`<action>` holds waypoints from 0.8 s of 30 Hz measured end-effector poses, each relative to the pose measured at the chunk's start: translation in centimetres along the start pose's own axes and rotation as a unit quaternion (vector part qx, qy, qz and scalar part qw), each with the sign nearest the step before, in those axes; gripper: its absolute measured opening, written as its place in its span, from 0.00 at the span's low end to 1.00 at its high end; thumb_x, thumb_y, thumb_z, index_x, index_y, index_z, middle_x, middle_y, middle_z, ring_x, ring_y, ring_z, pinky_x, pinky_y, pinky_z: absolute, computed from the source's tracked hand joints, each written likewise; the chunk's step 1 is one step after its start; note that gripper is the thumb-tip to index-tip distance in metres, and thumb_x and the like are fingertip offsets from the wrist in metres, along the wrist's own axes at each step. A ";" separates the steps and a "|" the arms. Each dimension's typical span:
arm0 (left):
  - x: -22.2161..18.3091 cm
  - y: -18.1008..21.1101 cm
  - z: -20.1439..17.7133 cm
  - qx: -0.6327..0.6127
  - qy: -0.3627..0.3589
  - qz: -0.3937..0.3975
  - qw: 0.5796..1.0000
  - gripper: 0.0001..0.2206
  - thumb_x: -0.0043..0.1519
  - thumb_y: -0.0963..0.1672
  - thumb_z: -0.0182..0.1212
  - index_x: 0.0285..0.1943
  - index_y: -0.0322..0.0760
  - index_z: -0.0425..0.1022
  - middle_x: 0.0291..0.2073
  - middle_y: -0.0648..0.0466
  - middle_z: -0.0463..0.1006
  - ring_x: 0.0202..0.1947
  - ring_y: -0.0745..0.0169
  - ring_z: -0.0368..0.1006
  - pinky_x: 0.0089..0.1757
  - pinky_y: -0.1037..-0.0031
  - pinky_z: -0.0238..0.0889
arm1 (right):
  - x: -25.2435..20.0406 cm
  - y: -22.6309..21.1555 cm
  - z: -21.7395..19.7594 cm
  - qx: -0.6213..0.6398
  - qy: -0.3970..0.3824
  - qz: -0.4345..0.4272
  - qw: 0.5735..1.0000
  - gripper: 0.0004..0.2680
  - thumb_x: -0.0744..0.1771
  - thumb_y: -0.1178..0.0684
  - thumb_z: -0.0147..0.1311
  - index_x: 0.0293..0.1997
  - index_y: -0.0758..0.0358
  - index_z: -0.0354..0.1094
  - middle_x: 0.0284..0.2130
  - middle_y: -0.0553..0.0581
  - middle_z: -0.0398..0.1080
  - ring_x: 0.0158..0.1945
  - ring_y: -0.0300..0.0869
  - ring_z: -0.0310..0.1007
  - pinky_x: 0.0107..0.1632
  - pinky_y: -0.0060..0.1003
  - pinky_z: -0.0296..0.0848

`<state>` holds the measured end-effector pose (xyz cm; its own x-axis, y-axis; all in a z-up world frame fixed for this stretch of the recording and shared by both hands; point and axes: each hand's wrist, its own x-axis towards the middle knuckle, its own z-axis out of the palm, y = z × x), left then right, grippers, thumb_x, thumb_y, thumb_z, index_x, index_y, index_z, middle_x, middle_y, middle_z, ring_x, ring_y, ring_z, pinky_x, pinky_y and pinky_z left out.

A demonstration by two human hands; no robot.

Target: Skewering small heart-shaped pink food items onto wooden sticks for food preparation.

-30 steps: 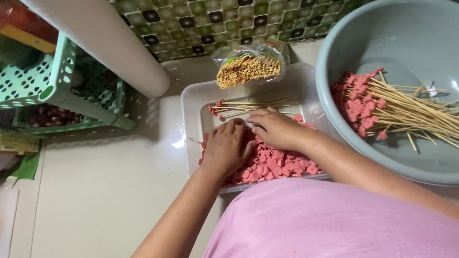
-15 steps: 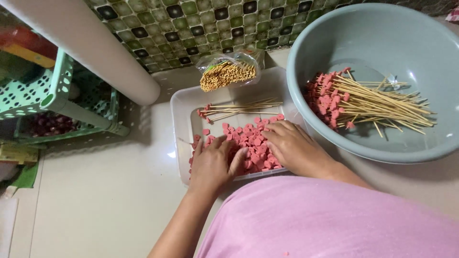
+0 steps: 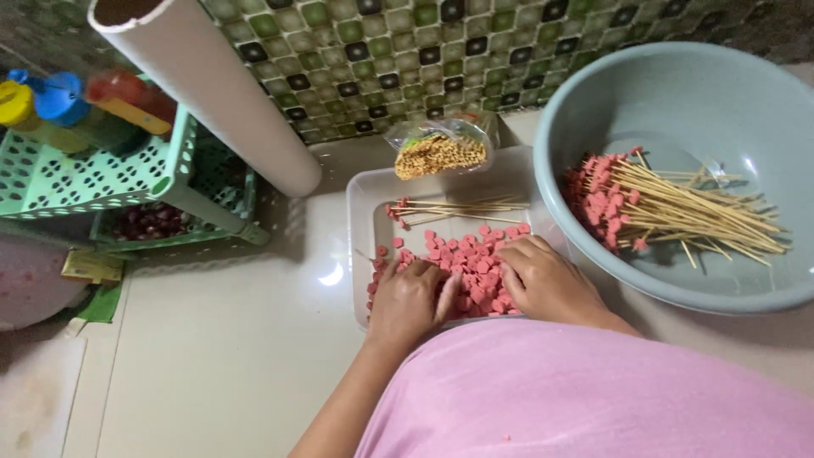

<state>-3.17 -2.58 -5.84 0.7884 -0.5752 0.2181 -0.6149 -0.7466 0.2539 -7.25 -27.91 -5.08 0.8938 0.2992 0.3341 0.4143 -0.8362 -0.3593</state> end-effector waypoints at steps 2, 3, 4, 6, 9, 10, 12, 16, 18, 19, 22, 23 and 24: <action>0.0 0.5 -0.4 -0.021 -0.004 0.010 1.000 0.20 0.68 0.56 0.46 0.43 0.45 0.82 0.39 0.49 0.82 0.43 0.48 0.82 0.57 0.50 0.63 | 0.0 0.2 0.0 -0.006 0.006 -0.007 1.000 0.07 0.67 0.55 0.50 0.45 0.60 0.74 0.36 0.58 0.74 0.46 0.52 0.75 0.52 0.44 0.73; 0.0 0.5 -0.8 -0.021 -0.001 0.010 1.000 0.20 0.68 0.56 0.46 0.43 0.45 0.82 0.39 0.49 0.82 0.43 0.48 0.82 0.57 0.50 0.63 | 0.1 0.3 0.4 -0.008 0.006 -0.008 1.000 0.07 0.67 0.55 0.50 0.45 0.60 0.74 0.36 0.58 0.74 0.46 0.52 0.75 0.52 0.44 0.73; 0.0 0.6 -1.1 -0.028 -0.010 0.012 0.999 0.20 0.69 0.56 0.46 0.43 0.45 0.82 0.40 0.49 0.82 0.43 0.47 0.82 0.57 0.50 0.62 | 0.0 0.5 0.7 -0.004 0.007 -0.003 1.000 0.07 0.67 0.54 0.50 0.45 0.60 0.75 0.35 0.58 0.75 0.45 0.51 0.76 0.52 0.43 0.73; 0.1 0.6 -1.2 -0.037 -0.020 0.016 0.999 0.21 0.69 0.56 0.46 0.44 0.46 0.82 0.40 0.49 0.82 0.43 0.47 0.82 0.57 0.50 0.62 | 0.1 0.7 0.8 -0.002 0.008 0.005 1.000 0.07 0.67 0.54 0.50 0.45 0.59 0.75 0.34 0.57 0.75 0.44 0.51 0.76 0.52 0.43 0.74; -0.1 0.6 -0.6 -0.048 -0.028 0.023 0.998 0.21 0.69 0.56 0.46 0.43 0.44 0.82 0.40 0.48 0.83 0.42 0.47 0.82 0.57 0.50 0.63 | 0.1 0.6 0.7 -0.007 0.030 -0.022 0.999 0.07 0.67 0.54 0.50 0.41 0.61 0.75 0.31 0.58 0.74 0.40 0.51 0.77 0.50 0.42 0.74; -0.1 0.5 -0.5 -0.051 -0.029 0.019 0.998 0.21 0.68 0.56 0.47 0.42 0.44 0.82 0.39 0.48 0.82 0.42 0.47 0.83 0.57 0.50 0.63 | 0.1 0.9 1.0 -0.013 0.031 -0.020 0.999 0.07 0.67 0.53 0.51 0.41 0.60 0.75 0.31 0.57 0.74 0.40 0.50 0.77 0.49 0.42 0.74; 0.2 0.3 -0.5 -0.054 -0.027 0.014 0.998 0.20 0.68 0.56 0.47 0.42 0.45 0.81 0.39 0.49 0.82 0.41 0.46 0.83 0.57 0.50 0.63 | 0.3 1.2 1.3 -0.021 0.032 -0.020 0.999 0.07 0.67 0.53 0.51 0.41 0.60 0.75 0.30 0.57 0.74 0.40 0.50 0.77 0.49 0.41 0.74; 0.4 0.4 -1.1 -0.057 -0.034 0.005 0.998 0.21 0.68 0.56 0.48 0.42 0.43 0.81 0.38 0.46 0.83 0.41 0.44 0.83 0.57 0.48 0.63 | 0.8 0.7 0.9 -0.022 0.044 -0.036 0.998 0.07 0.67 0.52 0.51 0.42 0.60 0.74 0.30 0.57 0.72 0.39 0.50 0.75 0.47 0.42 0.74; 0.4 0.3 -0.9 -0.056 -0.031 0.003 0.998 0.21 0.67 0.56 0.48 0.43 0.42 0.82 0.38 0.46 0.83 0.41 0.43 0.83 0.57 0.48 0.63 | 0.9 0.4 0.5 -0.019 0.053 -0.046 0.997 0.07 0.67 0.52 0.51 0.43 0.61 0.74 0.30 0.57 0.71 0.39 0.51 0.75 0.47 0.43 0.74; 0.2 0.2 -0.5 -0.053 -0.031 0.004 0.998 0.20 0.68 0.55 0.48 0.42 0.42 0.82 0.37 0.46 0.83 0.40 0.44 0.83 0.56 0.51 0.65 | 0.8 0.3 0.4 -0.009 0.053 -0.040 0.998 0.07 0.67 0.54 0.50 0.42 0.61 0.74 0.30 0.57 0.71 0.38 0.51 0.75 0.46 0.43 0.74; 0.7 0.1 -0.9 -0.055 -0.024 0.004 0.998 0.19 0.68 0.55 0.49 0.41 0.42 0.82 0.36 0.47 0.83 0.39 0.44 0.83 0.52 0.55 0.68 | 1.1 0.5 -0.1 -0.005 0.058 -0.042 0.997 0.07 0.66 0.56 0.50 0.43 0.61 0.74 0.31 0.57 0.71 0.39 0.51 0.74 0.46 0.42 0.73; 0.6 0.2 -1.1 -0.064 -0.021 0.004 0.998 0.19 0.67 0.54 0.49 0.41 0.43 0.82 0.35 0.46 0.82 0.38 0.44 0.83 0.50 0.56 0.69 | 1.0 0.4 -0.1 -0.009 0.058 -0.044 0.997 0.06 0.66 0.56 0.51 0.43 0.60 0.74 0.31 0.56 0.71 0.39 0.49 0.74 0.47 0.41 0.73; 0.7 0.0 -1.2 -0.063 -0.022 -0.001 0.998 0.19 0.67 0.54 0.49 0.41 0.43 0.82 0.35 0.46 0.82 0.38 0.44 0.83 0.50 0.56 0.69 | 1.1 0.6 0.1 -0.006 0.056 -0.047 0.997 0.06 0.66 0.56 0.51 0.43 0.60 0.74 0.31 0.56 0.71 0.39 0.49 0.74 0.47 0.41 0.73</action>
<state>-2.66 -2.60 -4.55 0.7876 -0.5902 0.1772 -0.6088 -0.7009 0.3715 -6.00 -28.02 -5.06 0.8264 0.3234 0.4609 0.4919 -0.8131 -0.3114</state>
